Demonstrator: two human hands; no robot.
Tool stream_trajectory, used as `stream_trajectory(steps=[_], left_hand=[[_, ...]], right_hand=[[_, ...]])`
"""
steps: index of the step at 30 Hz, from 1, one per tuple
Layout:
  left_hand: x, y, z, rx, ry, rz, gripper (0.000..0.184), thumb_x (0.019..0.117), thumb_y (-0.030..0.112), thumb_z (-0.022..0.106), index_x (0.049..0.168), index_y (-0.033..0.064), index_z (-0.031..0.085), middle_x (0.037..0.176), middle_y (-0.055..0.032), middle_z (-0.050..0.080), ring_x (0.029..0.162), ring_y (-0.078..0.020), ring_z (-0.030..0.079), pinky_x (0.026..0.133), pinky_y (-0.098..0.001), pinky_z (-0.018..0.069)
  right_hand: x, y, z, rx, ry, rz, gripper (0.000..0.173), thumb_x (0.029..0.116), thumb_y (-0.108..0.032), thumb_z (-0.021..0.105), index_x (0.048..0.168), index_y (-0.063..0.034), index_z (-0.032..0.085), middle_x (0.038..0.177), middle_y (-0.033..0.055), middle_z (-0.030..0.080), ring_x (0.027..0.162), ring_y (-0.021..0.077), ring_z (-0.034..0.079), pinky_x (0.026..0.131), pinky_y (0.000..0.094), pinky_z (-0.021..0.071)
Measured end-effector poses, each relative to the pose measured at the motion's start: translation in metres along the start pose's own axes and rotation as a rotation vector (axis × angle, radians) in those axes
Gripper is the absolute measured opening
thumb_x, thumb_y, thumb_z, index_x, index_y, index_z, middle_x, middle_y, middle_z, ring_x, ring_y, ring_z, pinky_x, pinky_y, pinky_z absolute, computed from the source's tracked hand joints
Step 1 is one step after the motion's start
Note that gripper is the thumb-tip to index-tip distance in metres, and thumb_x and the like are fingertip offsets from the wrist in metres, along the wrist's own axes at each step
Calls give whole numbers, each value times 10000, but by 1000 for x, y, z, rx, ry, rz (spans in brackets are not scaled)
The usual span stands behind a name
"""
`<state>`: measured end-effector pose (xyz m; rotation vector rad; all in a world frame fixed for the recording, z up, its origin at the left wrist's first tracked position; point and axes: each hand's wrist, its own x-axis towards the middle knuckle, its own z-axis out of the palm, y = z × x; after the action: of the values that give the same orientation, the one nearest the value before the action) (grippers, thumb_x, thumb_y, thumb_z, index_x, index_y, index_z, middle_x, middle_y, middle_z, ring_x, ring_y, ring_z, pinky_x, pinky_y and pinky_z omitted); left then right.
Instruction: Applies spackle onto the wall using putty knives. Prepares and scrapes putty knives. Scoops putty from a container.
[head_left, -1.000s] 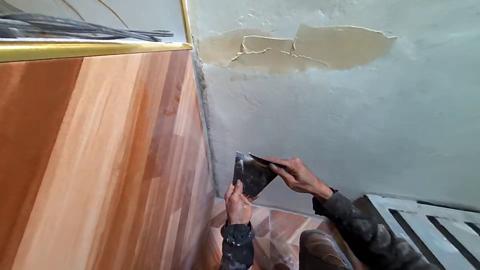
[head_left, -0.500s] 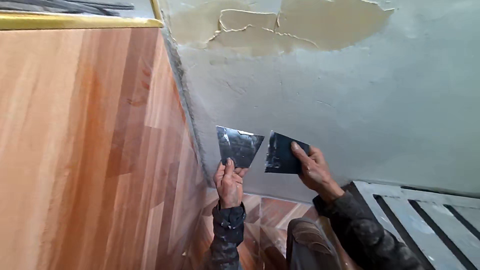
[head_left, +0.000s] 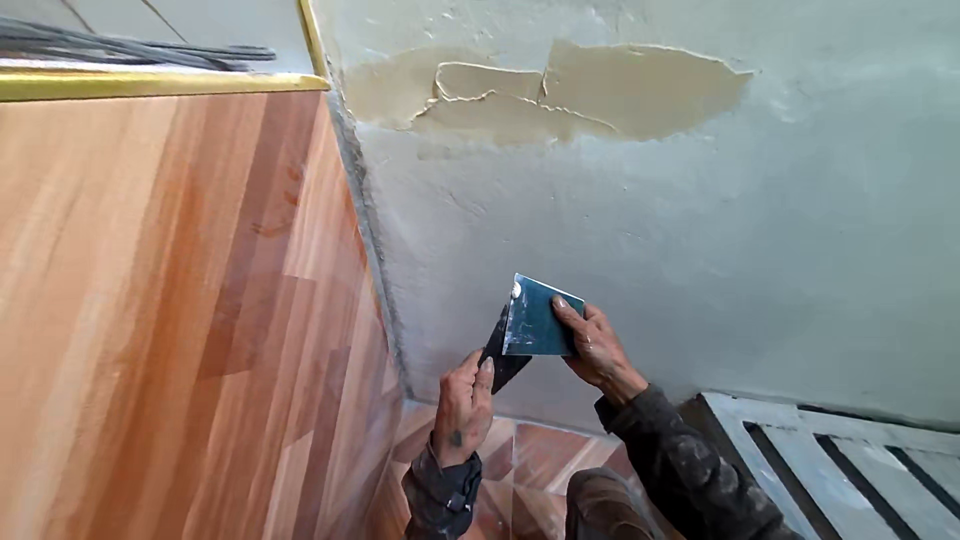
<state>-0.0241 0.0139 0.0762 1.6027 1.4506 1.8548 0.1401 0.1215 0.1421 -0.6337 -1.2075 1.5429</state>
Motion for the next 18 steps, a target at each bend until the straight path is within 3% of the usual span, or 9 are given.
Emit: stream_trajectory(steps=[3,5,7,8,10,12,15,18], left_hand=[[-8,-15,0,-9,23,-99,271,1016,100,469,1015,-26,708,792,-33,701,682,-38,677,642,-239,588],[-15,-32,9,-58,72,-175,269,1012,97,471,1011,-32,707,794,-38,701,679,-48,678,641,-253,591],[-21,-48,19,-77,94,-261,273,1015,106,474,1028,-37,706,798,-53,702,692,-70,686,662,-283,598],[-24,-55,25,-80,101,-297,279,1017,112,476,1039,-41,707,803,-66,705,694,-85,689,667,-299,598],[-30,-65,33,-88,102,-351,277,1029,111,480,1051,-36,713,816,-79,717,701,-99,697,679,-314,604],[-29,-70,37,-67,110,-390,267,1020,112,486,1027,-21,717,795,-69,702,671,-94,668,655,-304,576],[-23,-65,36,-55,135,-500,280,1046,138,485,1060,-32,707,805,-101,686,685,-145,665,669,-365,578],[-20,-66,32,-16,220,-508,310,1058,161,479,1095,-52,702,827,-137,699,701,-172,677,686,-398,583]], right_hand=[[15,-44,-1,-78,-30,-69,191,1056,-140,515,1115,-18,649,923,115,748,800,198,740,747,382,640],[26,-92,-2,-249,-126,-236,162,1024,-153,588,1127,-66,677,966,76,759,820,165,741,743,357,643],[40,-148,5,-634,-268,-608,176,1025,-140,601,1163,-84,696,1029,4,760,894,74,729,826,273,627],[51,-177,16,-896,-310,-863,193,1013,-125,603,1160,-50,704,1047,13,750,929,55,711,874,264,600],[67,-229,48,-1402,-350,-1250,264,1021,-162,575,1184,-33,739,1067,121,756,949,159,724,878,370,571],[84,-265,82,-1729,-478,-1406,319,1056,-156,485,1251,-92,729,1190,148,739,1036,322,724,872,546,549],[115,-292,124,-2063,-728,-1446,411,1020,-50,404,1311,-109,688,1365,137,664,1269,398,616,1020,637,460],[145,-294,149,-2257,-932,-1432,450,961,78,427,1331,-54,647,1421,189,607,1369,423,523,1115,657,369]])
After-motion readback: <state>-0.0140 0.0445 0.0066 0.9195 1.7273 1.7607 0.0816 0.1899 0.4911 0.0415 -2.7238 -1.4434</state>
